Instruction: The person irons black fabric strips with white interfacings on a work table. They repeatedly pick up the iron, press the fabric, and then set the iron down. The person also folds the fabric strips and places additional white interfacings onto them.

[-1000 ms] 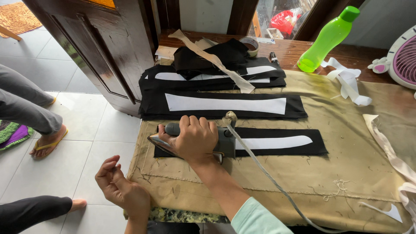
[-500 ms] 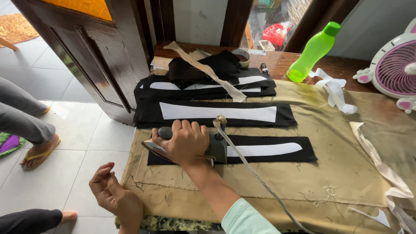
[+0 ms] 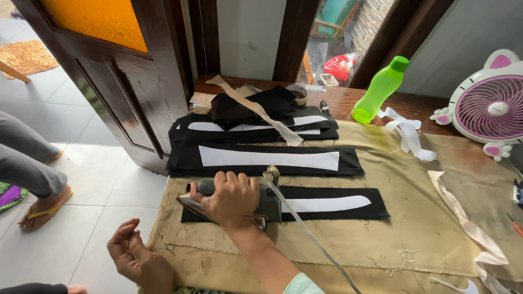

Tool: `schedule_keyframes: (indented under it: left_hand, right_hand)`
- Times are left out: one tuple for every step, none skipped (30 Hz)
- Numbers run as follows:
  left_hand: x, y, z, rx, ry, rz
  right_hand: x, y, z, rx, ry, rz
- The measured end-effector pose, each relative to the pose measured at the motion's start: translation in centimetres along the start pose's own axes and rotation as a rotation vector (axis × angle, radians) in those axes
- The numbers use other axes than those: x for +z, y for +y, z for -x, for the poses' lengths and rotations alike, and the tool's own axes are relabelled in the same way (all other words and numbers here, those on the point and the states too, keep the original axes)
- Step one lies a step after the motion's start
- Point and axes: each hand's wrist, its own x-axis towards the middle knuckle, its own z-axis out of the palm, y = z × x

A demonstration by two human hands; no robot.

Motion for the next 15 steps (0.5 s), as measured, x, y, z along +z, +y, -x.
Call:
schedule_keyframes:
  left_hand:
    - [-0.03,-0.13,0.01,0.006,0.003,0.007]
    - [0.07,0.12,0.01,0.006,0.003,0.008]
    - [0.23,0.36,0.04,-0.005,0.016,0.000]
    - [0.40,0.60,0.07,-0.015,0.029,-0.009]
    - [0.52,0.58,0.03,-0.015,0.028,-0.005]
    - [0.66,0.55,0.00,-0.019,0.040,-0.017]
    - [0.61,0.53,0.01,-0.024,0.053,-0.032]
    - [0.66,0.22,-0.03,-0.024,0.052,-0.033]
    - [0.62,-0.06,-0.04,-0.016,0.062,-0.024]
    - [0.55,-0.36,-0.05,-0.007,0.073,-0.014]
    - [0.56,-0.16,0.01,-0.009,0.075,-0.018]
    - [0.57,0.05,0.07,-0.020,0.070,-0.014]
    - [0.71,0.26,0.01,-0.028,0.063,-0.009]
    - [0.78,0.10,-0.11,-0.029,0.064,-0.010]
    - [0.64,-0.04,-0.11,-0.019,0.061,-0.008]
  right_hand:
    - [-0.24,0.07,0.06,0.000,-0.007,0.011]
    - [-0.41,0.14,0.10,-0.001,-0.006,0.011]
    - [-0.57,0.25,0.11,-0.005,-0.001,0.005]
    - [-0.71,0.37,0.11,-0.010,0.004,0.000]
    - [-0.58,0.40,0.06,-0.010,0.007,0.002]
    - [-0.44,0.44,0.01,-0.004,0.010,0.008]
    - [-0.34,0.39,0.11,0.002,0.010,0.012]
    - [-0.29,0.44,0.08,0.003,0.010,0.013]
    - [-0.29,0.46,0.11,-0.002,0.005,0.021]
    - [-0.29,0.46,0.16,-0.007,0.000,0.029]
    - [-0.32,0.45,0.16,-0.009,-0.004,0.027]
    - [-0.36,0.43,0.16,-0.007,-0.002,0.031]
    - [-0.33,0.43,0.04,-0.004,0.003,0.036]
    - [-0.31,0.45,-0.14,-0.005,0.002,0.035]
    - [-0.42,0.44,-0.14,-0.010,0.008,0.039]
